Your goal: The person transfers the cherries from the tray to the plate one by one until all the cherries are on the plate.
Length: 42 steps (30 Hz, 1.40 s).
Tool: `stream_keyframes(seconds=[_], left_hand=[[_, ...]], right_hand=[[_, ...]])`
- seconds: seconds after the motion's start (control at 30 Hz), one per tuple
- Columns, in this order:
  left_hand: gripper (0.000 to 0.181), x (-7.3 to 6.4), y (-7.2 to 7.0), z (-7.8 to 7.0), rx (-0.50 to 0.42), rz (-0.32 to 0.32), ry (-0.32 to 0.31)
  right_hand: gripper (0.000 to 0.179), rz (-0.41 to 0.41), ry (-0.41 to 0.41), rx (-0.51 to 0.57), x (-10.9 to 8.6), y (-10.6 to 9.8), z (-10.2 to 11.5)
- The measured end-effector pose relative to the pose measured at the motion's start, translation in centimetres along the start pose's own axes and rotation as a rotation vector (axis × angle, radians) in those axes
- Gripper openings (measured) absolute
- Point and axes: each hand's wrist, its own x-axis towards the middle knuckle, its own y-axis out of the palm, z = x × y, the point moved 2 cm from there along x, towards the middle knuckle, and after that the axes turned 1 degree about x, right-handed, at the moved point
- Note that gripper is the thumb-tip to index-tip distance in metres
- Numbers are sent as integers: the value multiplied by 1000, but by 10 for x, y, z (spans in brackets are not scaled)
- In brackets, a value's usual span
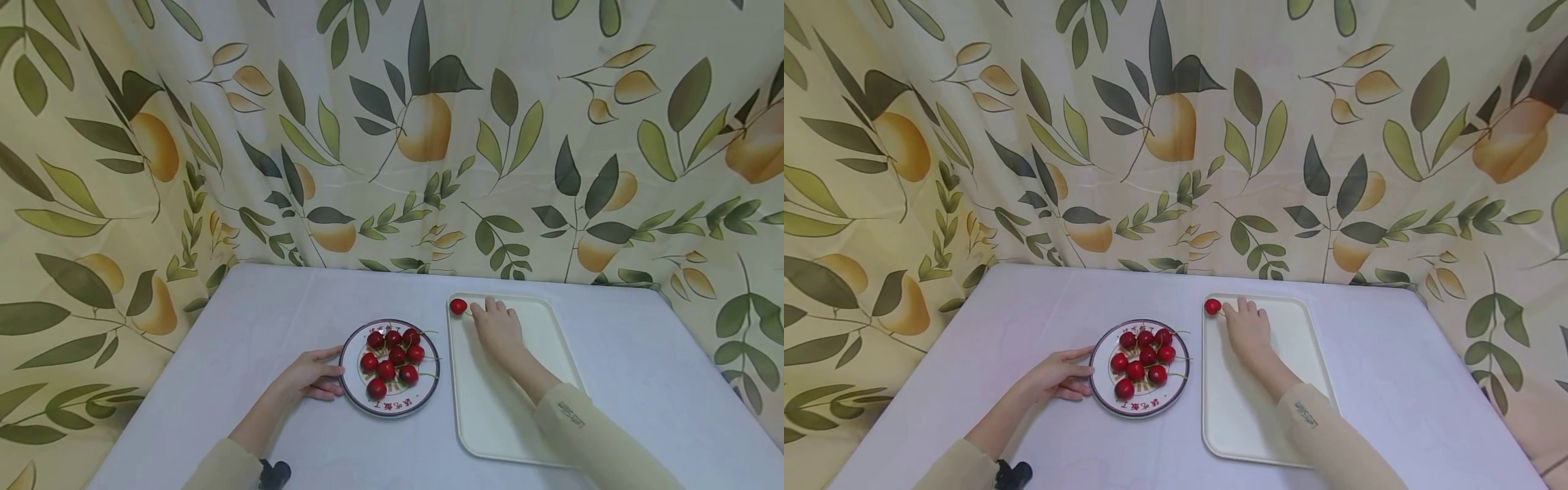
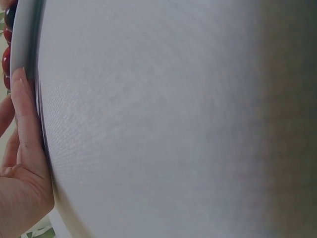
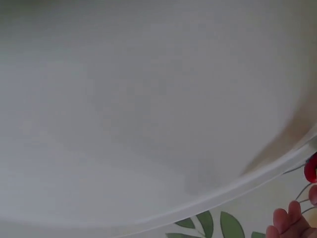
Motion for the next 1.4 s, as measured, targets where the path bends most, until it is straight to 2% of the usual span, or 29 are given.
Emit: stream_keyframes(seconds=[0.3, 0.43, 0.57, 0.77, 1.0, 1.2, 1.4], left_hand=[[57, 1, -1, 2, -20, 7, -3], [57, 2, -1, 2, -22, 10, 10], [57, 1, -1, 2, -19, 9, 10], [57, 1, -1, 1, -13, 7, 10], [57, 0, 0, 0, -12, 9, 15], [57, -1, 0, -1, -10, -2, 6], [56, -2, 1, -1, -10, -6, 0]], right_hand=[[12, -223, -130, 4, -8, -17, 15], [14, -275, -178, -1, -13, -26, 26], [15, -255, -208, -9, -21, -33, 38], [15, -185, -242, 23, -31, -39, 56], [20, -136, -320, 45, -46, -41, 75], [20, -97, -365, 52, -60, -36, 89], [22, -107, -424, 46, -70, -27, 97]])
